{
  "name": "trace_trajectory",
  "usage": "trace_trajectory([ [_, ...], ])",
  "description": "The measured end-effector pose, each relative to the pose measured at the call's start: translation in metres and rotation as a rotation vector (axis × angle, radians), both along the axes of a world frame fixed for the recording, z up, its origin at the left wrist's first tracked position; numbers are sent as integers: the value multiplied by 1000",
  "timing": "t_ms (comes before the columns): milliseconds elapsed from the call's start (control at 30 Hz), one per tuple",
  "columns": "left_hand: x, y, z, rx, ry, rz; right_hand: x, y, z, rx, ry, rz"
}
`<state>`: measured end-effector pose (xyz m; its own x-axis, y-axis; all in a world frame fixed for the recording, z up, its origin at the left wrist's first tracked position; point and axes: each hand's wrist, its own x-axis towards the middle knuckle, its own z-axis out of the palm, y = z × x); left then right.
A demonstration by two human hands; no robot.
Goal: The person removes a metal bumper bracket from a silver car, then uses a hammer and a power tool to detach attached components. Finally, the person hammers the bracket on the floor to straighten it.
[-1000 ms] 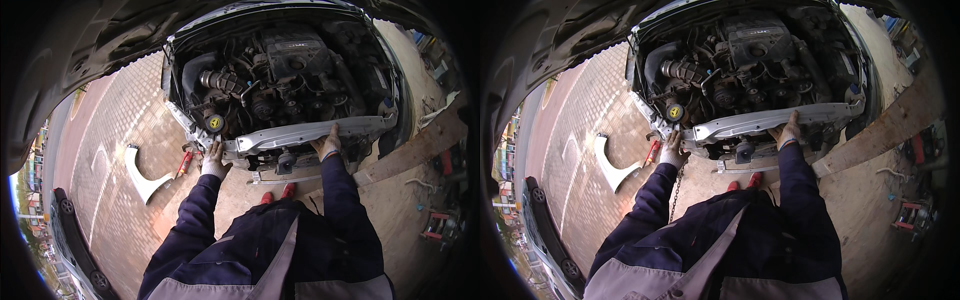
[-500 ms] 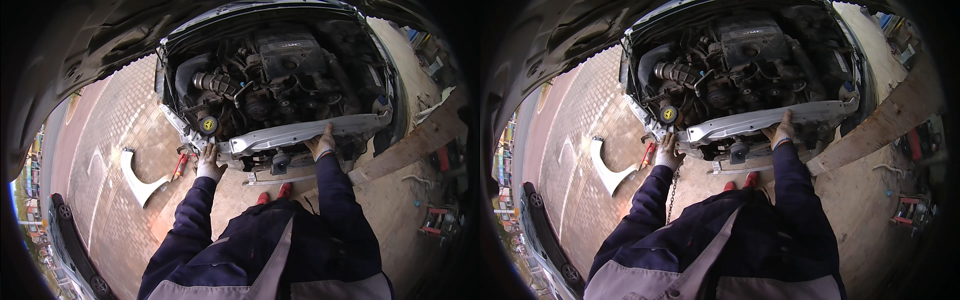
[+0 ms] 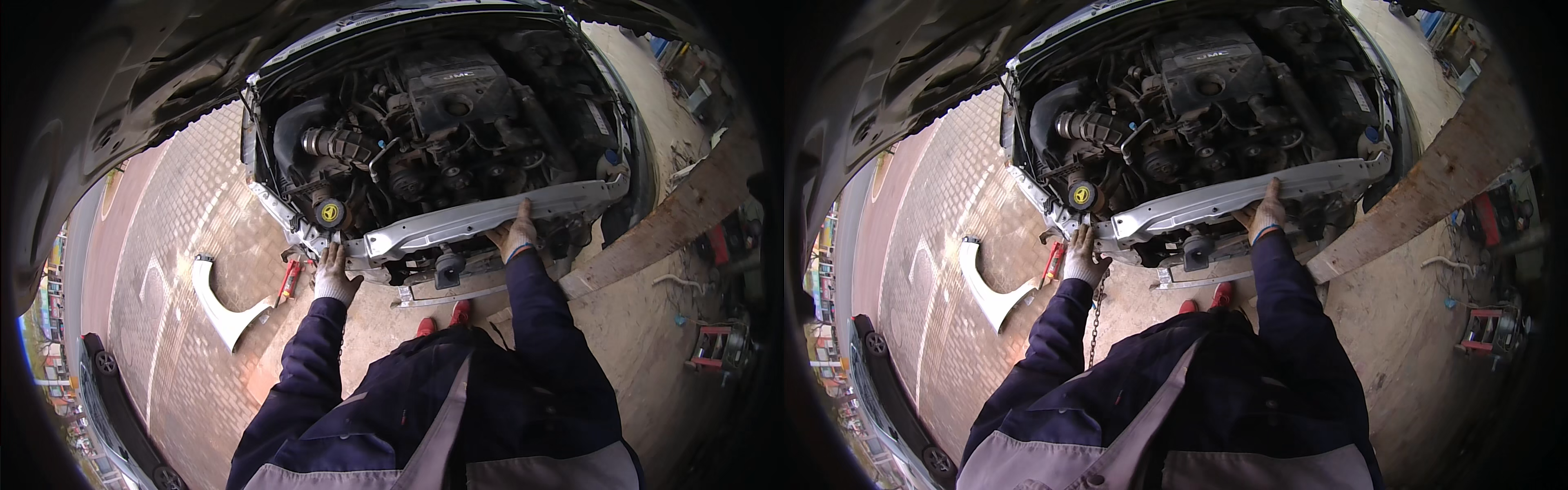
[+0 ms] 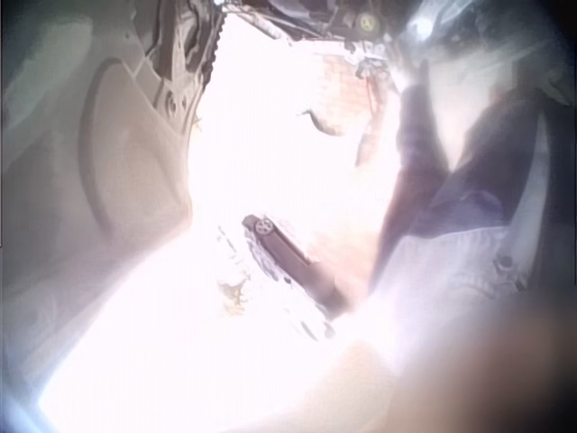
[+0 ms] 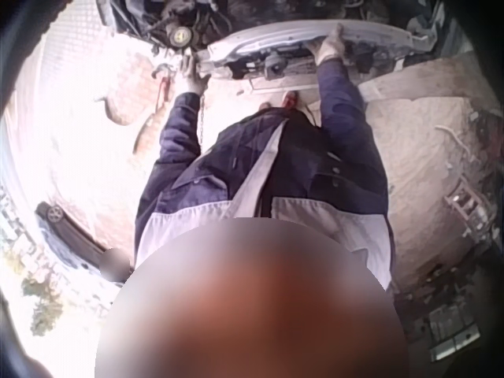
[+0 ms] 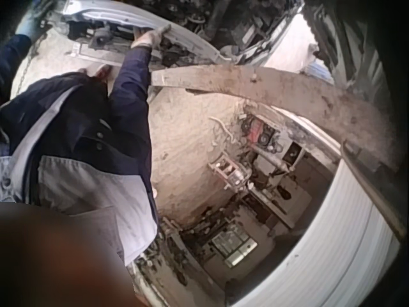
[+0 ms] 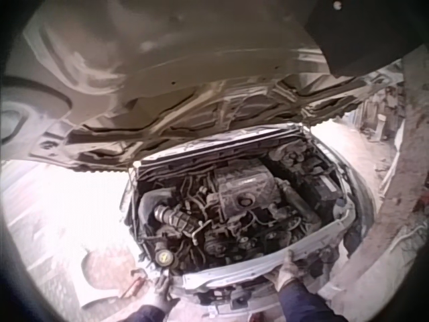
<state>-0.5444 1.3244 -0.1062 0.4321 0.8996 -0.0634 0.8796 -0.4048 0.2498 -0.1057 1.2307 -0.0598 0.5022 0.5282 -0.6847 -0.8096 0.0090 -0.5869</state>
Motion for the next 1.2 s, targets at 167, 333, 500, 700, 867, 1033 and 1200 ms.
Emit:
trace_trajectory([
  [167, 0, 0, -1, -2, 10, 4, -1, 1, 2, -39, 7, -47],
  [333, 0, -1, -2, -19, 8, 21, -3, -1, -1, -20, -26, -45],
  [500, 0, -2, 0, -37, -14, 12, -4, -3, 1, 22, -31, -26],
  [700, -1, -2, -1, -48, 17, 5, -6, -1, 7, 10, -17, -9],
  [867, -1, -4, -3, -20, 15, 11, -4, -1, 1, 20, 20, -42],
  [1033, 2, -4, -8, -26, -46, 17, -2, -3, -3, -5, -23, -33],
  [1200, -1, -3, -16, -13, -35, -6, 2, 1, -18, -59, -24, -44],
])
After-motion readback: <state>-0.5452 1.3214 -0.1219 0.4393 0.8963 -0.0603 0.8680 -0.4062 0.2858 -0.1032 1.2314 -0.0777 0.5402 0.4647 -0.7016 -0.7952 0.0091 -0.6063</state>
